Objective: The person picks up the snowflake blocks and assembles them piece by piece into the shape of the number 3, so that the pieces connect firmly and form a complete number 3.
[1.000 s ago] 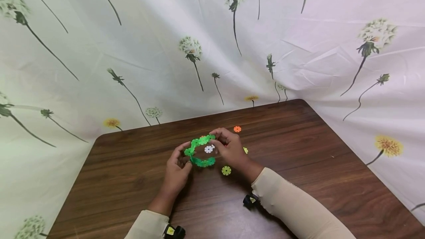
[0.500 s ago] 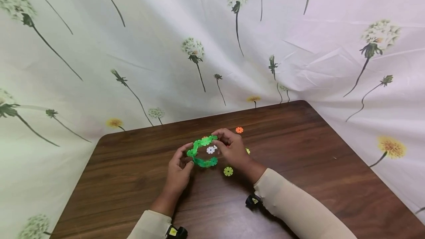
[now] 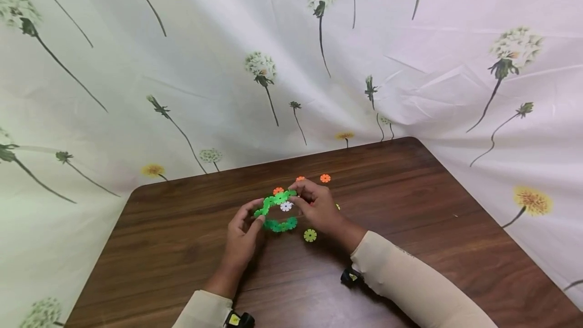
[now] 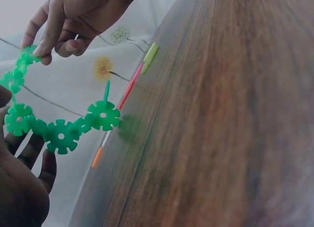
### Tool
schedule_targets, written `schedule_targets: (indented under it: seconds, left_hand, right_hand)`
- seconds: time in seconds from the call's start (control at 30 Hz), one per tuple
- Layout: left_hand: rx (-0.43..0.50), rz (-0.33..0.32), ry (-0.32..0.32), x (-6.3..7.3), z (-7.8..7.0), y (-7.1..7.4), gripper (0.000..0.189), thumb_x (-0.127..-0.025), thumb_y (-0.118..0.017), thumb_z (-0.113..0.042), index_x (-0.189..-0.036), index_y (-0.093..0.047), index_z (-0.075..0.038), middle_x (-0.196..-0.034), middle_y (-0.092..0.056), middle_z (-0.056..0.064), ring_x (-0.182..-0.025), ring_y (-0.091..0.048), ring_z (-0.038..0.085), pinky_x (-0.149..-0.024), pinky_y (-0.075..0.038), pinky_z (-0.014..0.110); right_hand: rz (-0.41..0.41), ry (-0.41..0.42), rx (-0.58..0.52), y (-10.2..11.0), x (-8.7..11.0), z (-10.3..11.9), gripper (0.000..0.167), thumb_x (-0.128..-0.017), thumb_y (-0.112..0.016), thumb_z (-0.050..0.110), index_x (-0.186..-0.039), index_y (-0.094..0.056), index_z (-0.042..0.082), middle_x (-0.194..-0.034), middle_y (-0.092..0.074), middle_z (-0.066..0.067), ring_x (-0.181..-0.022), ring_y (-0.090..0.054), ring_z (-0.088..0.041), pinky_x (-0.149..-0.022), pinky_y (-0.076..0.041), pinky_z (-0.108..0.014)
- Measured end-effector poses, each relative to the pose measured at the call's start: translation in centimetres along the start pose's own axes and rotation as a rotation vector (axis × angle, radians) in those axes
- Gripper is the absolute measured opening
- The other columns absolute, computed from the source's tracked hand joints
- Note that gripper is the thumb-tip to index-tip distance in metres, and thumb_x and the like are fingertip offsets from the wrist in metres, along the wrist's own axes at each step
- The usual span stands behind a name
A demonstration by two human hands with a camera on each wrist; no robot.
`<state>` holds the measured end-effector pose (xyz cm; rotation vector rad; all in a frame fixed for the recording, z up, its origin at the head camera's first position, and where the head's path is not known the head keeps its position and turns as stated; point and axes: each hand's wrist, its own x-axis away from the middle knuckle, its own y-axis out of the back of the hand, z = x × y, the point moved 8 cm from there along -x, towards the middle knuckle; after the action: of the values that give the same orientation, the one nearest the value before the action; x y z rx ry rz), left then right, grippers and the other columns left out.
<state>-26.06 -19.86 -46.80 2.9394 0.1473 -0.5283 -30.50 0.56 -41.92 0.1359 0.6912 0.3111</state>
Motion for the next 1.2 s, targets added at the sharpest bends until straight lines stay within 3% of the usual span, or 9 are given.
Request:
schedule_targets:
  seconds: [0.1, 0.27, 0.33, 0.43, 0.53, 0.73, 0.87, 1.1, 1.2]
  left_hand:
    - [0.006, 0.001, -0.002, 0.1, -0.1, -0.1, 0.037, -0.107, -0.064, 0.001, -0.144, -0.064, 0.0, -0.137, -0.068, 0.016, -0.119, -0.065, 0.008, -0.096, -0.054, 0.017]
    - [-0.003, 0.005, -0.014, 0.1, -0.2, -0.1, 0.038, -0.106, -0.064, 0.003, -0.144, -0.064, 0.0, -0.135, -0.068, 0.014, -0.117, -0.064, 0.005, -0.095, -0.054, 0.017]
    - [-0.011, 0.006, -0.02, 0.1, -0.2, -0.1, 0.038, -0.106, -0.064, 0.003, -0.144, -0.064, 0.0, -0.136, -0.068, 0.015, -0.119, -0.064, 0.004, -0.096, -0.054, 0.017]
    - [-0.019, 0.007, -0.021, 0.1, -0.3, -0.1, 0.037, -0.107, -0.064, 0.0, -0.145, -0.064, 0.0, -0.138, -0.067, 0.017, -0.121, -0.064, 0.004, -0.097, -0.053, 0.016]
    - [-0.019, 0.011, -0.021, 0.2, -0.4, 0.0, 0.035, -0.109, -0.063, -0.003, -0.144, -0.065, 0.0, -0.139, -0.067, 0.015, -0.122, -0.064, 0.005, -0.098, -0.053, 0.015]
    - [-0.017, 0.021, -0.063, 0.2, -0.8, -0.2, 0.034, -0.106, -0.068, -0.002, -0.141, -0.066, 0.0, -0.136, -0.067, 0.009, -0.123, -0.065, 0.005, -0.101, -0.055, 0.016]
    - [-0.046, 0.034, -0.118, 0.2, -1.4, -0.6, 0.039, -0.103, -0.071, 0.001, -0.142, -0.065, 0.001, -0.136, -0.066, 0.013, -0.123, -0.064, 0.003, -0.099, -0.057, 0.017]
    - [-0.083, -0.001, -0.111, 0.1, -1.4, -0.6, 0.044, -0.102, -0.074, -0.002, -0.145, -0.064, -0.002, -0.139, -0.067, 0.016, -0.119, -0.064, 0.002, -0.099, -0.053, 0.014]
    - [-0.082, -0.037, -0.111, 0.0, -1.4, -0.4, 0.04, -0.103, -0.073, -0.002, -0.142, -0.067, -0.002, -0.129, -0.07, 0.013, -0.108, -0.065, 0.003, -0.089, -0.054, 0.014]
  right_hand:
    - [0.008, 0.009, 0.007, -0.1, 0.2, 0.2, 0.02, -0.1, -0.074, -0.004, -0.12, -0.071, 0.0, -0.089, -0.071, -0.023, -0.059, -0.066, -0.034, -0.058, -0.062, -0.034]
    - [0.015, 0.012, 0.018, -0.3, 0.4, 0.4, 0.02, -0.101, -0.074, -0.001, -0.121, -0.072, 0.001, -0.092, -0.074, -0.017, -0.061, -0.068, -0.014, -0.06, -0.063, -0.034]
    - [0.018, 0.013, 0.013, -0.4, 0.5, 0.3, 0.019, -0.102, -0.074, 0.0, -0.121, -0.072, 0.001, -0.093, -0.075, -0.018, -0.06, -0.068, -0.017, -0.06, -0.063, -0.036]
    - [0.028, 0.005, 0.01, -0.6, 0.7, 0.1, 0.019, -0.103, -0.073, 0.001, -0.122, -0.072, 0.002, -0.097, -0.076, -0.019, -0.06, -0.069, -0.033, -0.06, -0.063, -0.037]
    - [0.044, -0.007, 0.016, -0.9, 0.8, 0.1, 0.02, -0.104, -0.073, 0.003, -0.124, -0.072, 0.004, -0.101, -0.078, -0.018, -0.062, -0.068, -0.04, -0.06, -0.062, -0.033]
    - [0.061, -0.013, 0.031, -1.1, 1.0, 0.2, 0.021, -0.105, -0.072, 0.003, -0.126, -0.072, 0.004, -0.101, -0.077, -0.019, -0.063, -0.067, -0.039, -0.061, -0.06, -0.027]
    - [0.065, -0.002, 0.032, -1.1, 1.0, 0.3, 0.023, -0.105, -0.07, 0.001, -0.128, -0.072, 0.002, -0.101, -0.076, -0.019, -0.063, -0.067, -0.037, -0.06, -0.059, -0.027]
    - [0.132, 0.072, 0.037, -1.7, 1.0, 0.7, 0.031, -0.106, -0.063, -0.007, -0.136, -0.07, -0.002, -0.105, -0.074, -0.02, -0.064, -0.068, -0.029, -0.06, -0.058, -0.024]
    - [0.169, 0.087, 0.039, -1.8, 1.0, 0.7, 0.035, -0.108, -0.058, -0.008, -0.142, -0.067, -0.005, -0.11, -0.073, -0.022, -0.066, -0.069, -0.025, -0.058, -0.057, -0.024]
